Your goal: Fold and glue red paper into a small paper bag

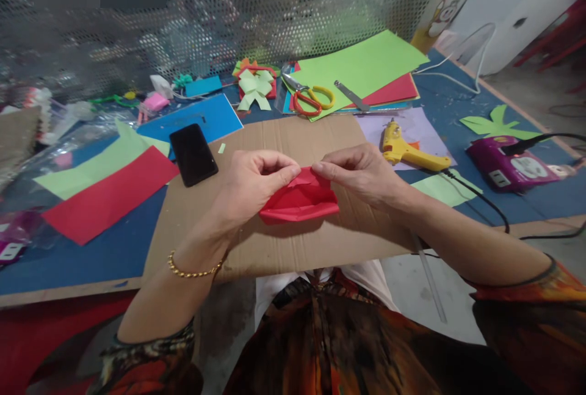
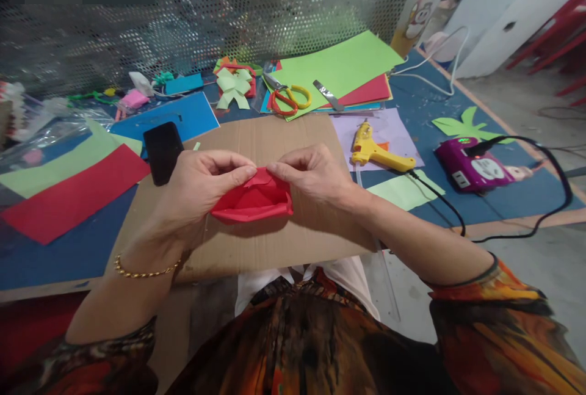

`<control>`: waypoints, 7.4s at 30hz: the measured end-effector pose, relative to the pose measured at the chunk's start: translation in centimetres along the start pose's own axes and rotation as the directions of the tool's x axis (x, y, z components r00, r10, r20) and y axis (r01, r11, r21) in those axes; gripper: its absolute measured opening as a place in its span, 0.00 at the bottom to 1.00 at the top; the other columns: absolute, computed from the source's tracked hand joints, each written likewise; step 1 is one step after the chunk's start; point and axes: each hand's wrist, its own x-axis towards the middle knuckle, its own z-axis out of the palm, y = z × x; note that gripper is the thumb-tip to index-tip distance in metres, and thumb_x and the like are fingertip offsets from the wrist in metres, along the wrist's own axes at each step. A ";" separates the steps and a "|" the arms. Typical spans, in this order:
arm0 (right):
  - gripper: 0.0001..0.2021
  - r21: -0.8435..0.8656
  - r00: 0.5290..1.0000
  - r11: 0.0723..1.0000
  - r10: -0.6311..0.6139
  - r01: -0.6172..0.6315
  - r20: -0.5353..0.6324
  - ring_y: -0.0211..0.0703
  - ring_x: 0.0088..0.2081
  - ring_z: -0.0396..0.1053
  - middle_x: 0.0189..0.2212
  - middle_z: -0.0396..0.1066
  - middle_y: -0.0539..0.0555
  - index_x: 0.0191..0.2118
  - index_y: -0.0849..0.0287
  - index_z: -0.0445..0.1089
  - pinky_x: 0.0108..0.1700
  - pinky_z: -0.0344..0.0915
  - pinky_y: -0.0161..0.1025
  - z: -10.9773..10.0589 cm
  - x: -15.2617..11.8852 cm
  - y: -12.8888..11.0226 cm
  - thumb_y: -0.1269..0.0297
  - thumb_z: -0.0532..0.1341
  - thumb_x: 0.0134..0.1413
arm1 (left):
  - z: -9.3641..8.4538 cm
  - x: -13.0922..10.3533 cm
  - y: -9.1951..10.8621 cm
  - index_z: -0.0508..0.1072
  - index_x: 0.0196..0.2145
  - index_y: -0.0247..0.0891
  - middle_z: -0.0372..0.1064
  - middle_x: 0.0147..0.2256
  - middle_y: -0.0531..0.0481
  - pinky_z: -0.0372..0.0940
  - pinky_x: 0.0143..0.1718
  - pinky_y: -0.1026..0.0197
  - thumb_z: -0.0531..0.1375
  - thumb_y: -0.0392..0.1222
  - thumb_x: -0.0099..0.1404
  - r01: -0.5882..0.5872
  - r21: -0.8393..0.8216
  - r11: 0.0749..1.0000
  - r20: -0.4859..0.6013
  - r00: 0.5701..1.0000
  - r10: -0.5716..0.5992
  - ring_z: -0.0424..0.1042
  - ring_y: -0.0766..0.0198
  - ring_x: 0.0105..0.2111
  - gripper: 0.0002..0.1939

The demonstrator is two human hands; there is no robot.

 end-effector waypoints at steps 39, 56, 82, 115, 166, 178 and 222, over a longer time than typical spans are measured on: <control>0.39 -0.082 0.999 0.997 -0.005 0.008 0.037 0.35 0.25 0.53 0.20 0.56 0.48 0.20 0.56 0.61 0.28 0.49 0.39 -0.7 0.2 -0.8 0.20 0.60 0.56 | 0.1 0.1 0.0 0.84 0.29 0.36 0.80 0.29 0.49 0.66 0.27 0.66 0.71 0.44 0.62 -0.037 0.040 0.999 0.014 0.999 0.037 0.73 0.66 0.27 0.08; 0.38 -0.174 0.991 0.981 -0.062 0.081 0.115 0.33 0.24 0.52 0.19 0.56 0.47 0.21 0.58 0.65 0.26 0.46 0.38 -0.3 0.3 -0.6 0.23 0.61 0.59 | 0.5 0.4 0.3 0.82 0.27 0.36 0.79 0.27 0.49 0.63 0.26 0.66 0.67 0.42 0.61 -0.045 0.088 0.995 0.090 0.995 0.037 0.71 0.66 0.27 0.08; 0.32 -0.152 0.992 0.987 -0.032 0.051 0.124 0.34 0.24 0.48 0.19 0.52 0.47 0.19 0.55 0.58 0.27 0.43 0.42 -1.1 0.1 -0.7 0.38 0.63 0.64 | -1.1 1.1 0.0 0.79 0.25 0.37 0.74 0.24 0.50 0.59 0.27 0.63 0.68 0.47 0.65 -0.030 0.105 0.994 0.122 0.992 0.017 0.67 0.66 0.25 0.14; 0.36 -0.090 0.985 0.996 -0.002 0.018 0.174 0.32 0.23 0.49 0.18 0.52 0.47 0.18 0.57 0.59 0.26 0.44 0.41 -1.0 -0.1 0.0 0.32 0.64 0.63 | -0.3 0.7 -0.3 0.74 0.19 0.36 0.65 0.20 0.54 0.52 0.23 0.65 0.70 0.50 0.62 -0.014 0.057 0.998 0.171 0.985 0.004 0.59 0.70 0.22 0.20; 0.22 0.046 0.992 0.996 -0.064 0.070 -0.112 0.44 0.35 0.74 0.34 0.80 0.55 0.37 0.53 0.80 0.33 0.71 0.40 -2.9 0.1 0.0 0.37 0.65 0.64 | 0.2 0.9 -0.8 0.79 0.34 0.39 0.73 0.29 0.53 0.63 0.30 0.65 0.79 0.55 0.55 -0.149 -0.050 0.988 0.014 0.989 0.149 0.68 0.65 0.30 0.21; 0.22 -0.088 0.970 0.966 -0.238 0.242 0.048 0.48 0.48 0.79 0.50 0.82 0.56 0.59 0.51 0.77 0.48 0.77 0.45 -4.6 0.5 0.8 0.62 0.67 0.58 | 0.0 1.0 -0.6 0.75 0.34 0.40 0.72 0.29 0.54 0.67 0.27 0.66 0.75 0.53 0.61 -0.128 -0.060 0.990 -0.004 0.992 0.128 0.70 0.67 0.26 0.18; 0.10 -0.400 0.943 0.897 -0.278 0.187 -0.183 0.39 0.30 0.71 0.31 0.79 0.50 0.35 0.57 0.79 0.34 0.65 0.38 -1.5 0.1 0.5 0.74 0.62 0.48 | 1.2 0.5 -1.3 0.80 0.41 0.36 0.74 0.31 0.52 0.67 0.27 0.65 0.67 0.45 0.63 -0.057 -0.072 0.996 0.065 0.996 0.061 0.69 0.68 0.27 0.11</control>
